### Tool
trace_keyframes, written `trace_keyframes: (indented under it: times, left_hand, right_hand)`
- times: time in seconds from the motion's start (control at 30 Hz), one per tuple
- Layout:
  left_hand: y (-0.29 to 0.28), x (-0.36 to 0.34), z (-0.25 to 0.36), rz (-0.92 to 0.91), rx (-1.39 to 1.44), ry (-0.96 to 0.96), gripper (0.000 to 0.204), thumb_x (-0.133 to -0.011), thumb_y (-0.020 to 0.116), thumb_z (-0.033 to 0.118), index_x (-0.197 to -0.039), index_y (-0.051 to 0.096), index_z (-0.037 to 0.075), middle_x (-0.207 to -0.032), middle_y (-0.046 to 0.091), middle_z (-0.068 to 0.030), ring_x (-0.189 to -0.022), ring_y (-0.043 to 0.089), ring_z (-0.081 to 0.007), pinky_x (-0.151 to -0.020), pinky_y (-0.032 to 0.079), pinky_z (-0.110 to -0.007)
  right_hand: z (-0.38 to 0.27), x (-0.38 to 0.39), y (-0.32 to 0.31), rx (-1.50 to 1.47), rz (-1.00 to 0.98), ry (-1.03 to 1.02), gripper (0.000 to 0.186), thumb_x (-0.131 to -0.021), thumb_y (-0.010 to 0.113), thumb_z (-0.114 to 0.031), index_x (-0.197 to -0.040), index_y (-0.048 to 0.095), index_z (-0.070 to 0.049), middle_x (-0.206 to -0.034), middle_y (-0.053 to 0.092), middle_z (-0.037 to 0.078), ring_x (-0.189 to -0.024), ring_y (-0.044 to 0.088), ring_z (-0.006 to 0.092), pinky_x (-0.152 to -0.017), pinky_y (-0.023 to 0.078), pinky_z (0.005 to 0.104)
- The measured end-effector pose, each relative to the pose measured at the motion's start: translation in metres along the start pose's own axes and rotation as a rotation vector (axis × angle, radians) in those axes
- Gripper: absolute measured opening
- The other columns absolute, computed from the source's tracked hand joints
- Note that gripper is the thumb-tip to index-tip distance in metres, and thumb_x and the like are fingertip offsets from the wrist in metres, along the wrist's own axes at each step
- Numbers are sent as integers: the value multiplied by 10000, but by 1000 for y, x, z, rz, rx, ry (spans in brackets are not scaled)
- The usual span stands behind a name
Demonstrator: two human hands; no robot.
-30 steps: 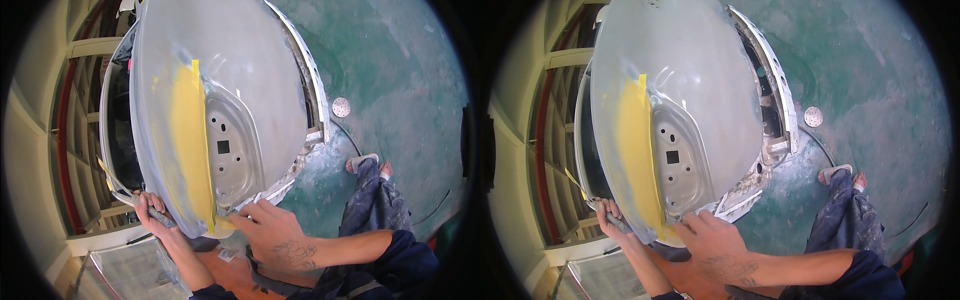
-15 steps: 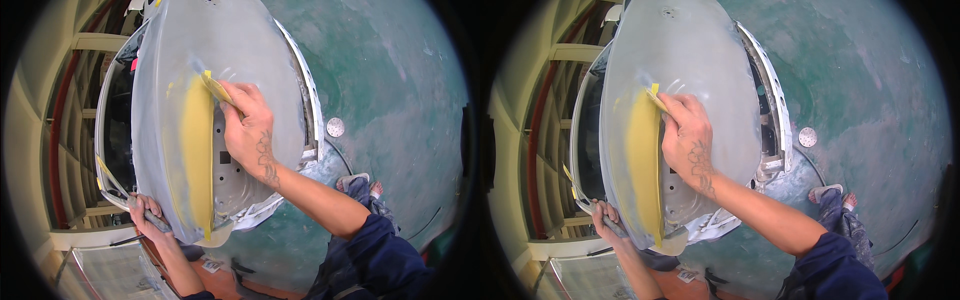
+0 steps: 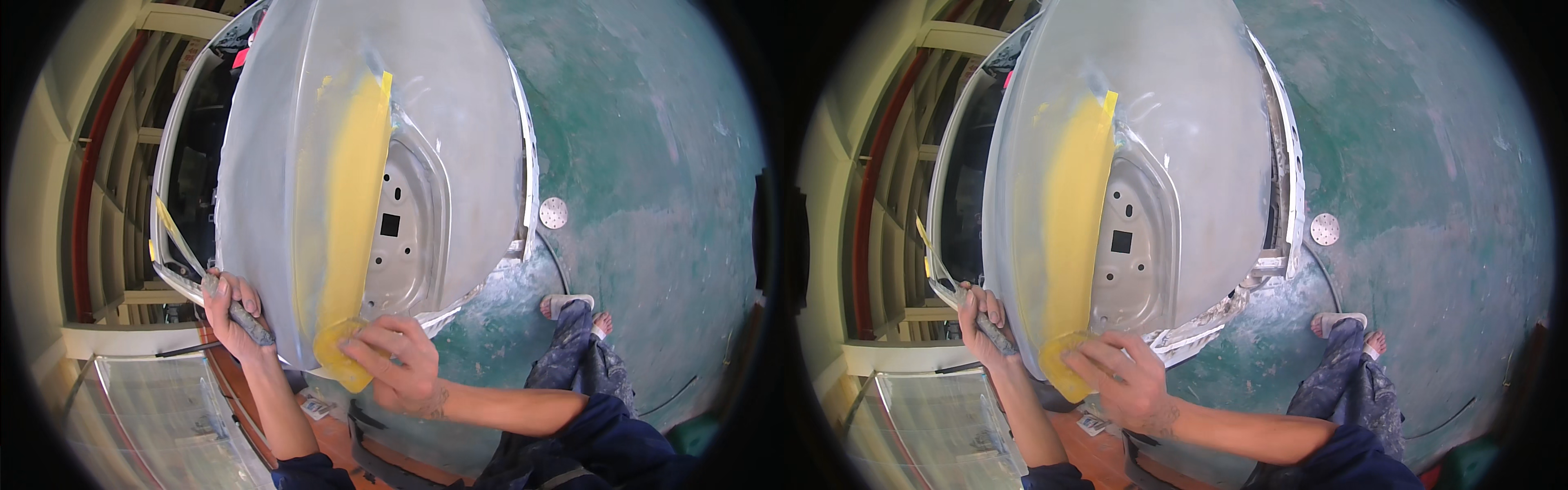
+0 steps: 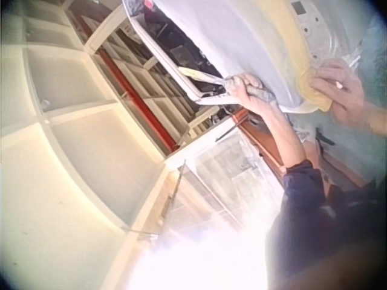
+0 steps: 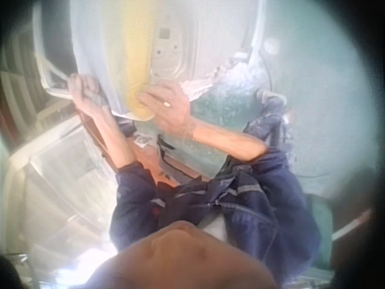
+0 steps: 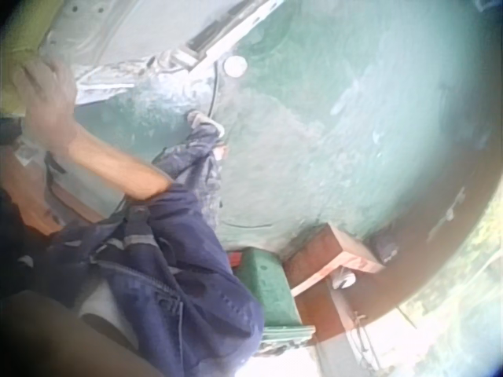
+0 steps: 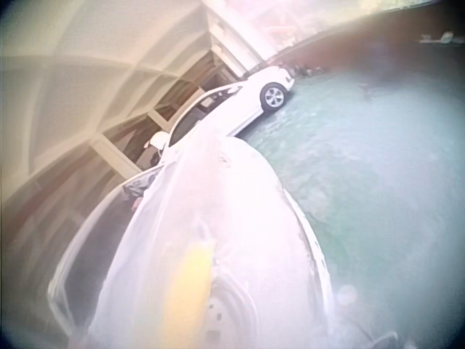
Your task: The person applies yellow body filler to a car hood using a putty knife, spreading it over a taped-off section. They then use a yellow sponge to smooth and blend the filler along the edges.
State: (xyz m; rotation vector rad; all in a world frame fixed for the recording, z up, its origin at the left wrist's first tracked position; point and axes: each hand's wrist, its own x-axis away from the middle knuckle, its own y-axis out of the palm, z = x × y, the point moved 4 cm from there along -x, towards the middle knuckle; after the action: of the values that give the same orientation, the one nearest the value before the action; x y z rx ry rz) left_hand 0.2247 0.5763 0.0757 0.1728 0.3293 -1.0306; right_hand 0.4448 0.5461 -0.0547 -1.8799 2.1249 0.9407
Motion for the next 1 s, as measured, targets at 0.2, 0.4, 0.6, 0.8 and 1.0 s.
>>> trace_keyframes:
  times: [0.2,0.4,0.6,0.8,1.0]
  left_hand:
    - [1,3,-3,40,0,-12,296,-982,627,126,-1222,478,38,-769,467,-43,-549,444,-104,-461,372,-220]
    - [14,83,63,6,-165,22,374,-1016,621,135,-1295,391,42,-781,512,-76,-441,419,-101,-353,339,-254]
    - [42,196,44,90,-326,-380,343,-910,644,-71,-1203,475,-16,-731,581,-42,-522,549,-94,-437,430,-266]
    - [77,226,42,-52,-423,-540,344,-893,695,-38,-1190,524,-16,-890,659,-70,-565,582,-82,-469,456,-256]
    - [25,233,12,258,-277,-450,517,-871,743,25,-1294,446,13,-1065,623,-113,-953,658,-214,-816,547,-324]
  right_hand:
    - [-26,43,-7,-102,-201,33,445,-681,658,-19,-1117,749,-35,-1075,696,81,-925,648,300,-751,551,392]
    - [-39,7,-55,-51,-77,139,471,-655,648,78,-1109,743,-3,-1008,694,115,-854,645,301,-737,541,374]
    - [-67,-66,-72,140,-47,-186,473,-617,657,36,-1071,764,-40,-997,691,79,-833,626,277,-685,497,360]
    - [-79,-75,-65,305,-253,-494,365,-755,696,-186,-1093,774,-74,-1026,707,64,-888,624,282,-694,522,373]
    - [-65,-17,-63,-41,-345,-157,325,-781,628,-85,-1075,763,-51,-1055,716,74,-904,667,274,-746,541,368]
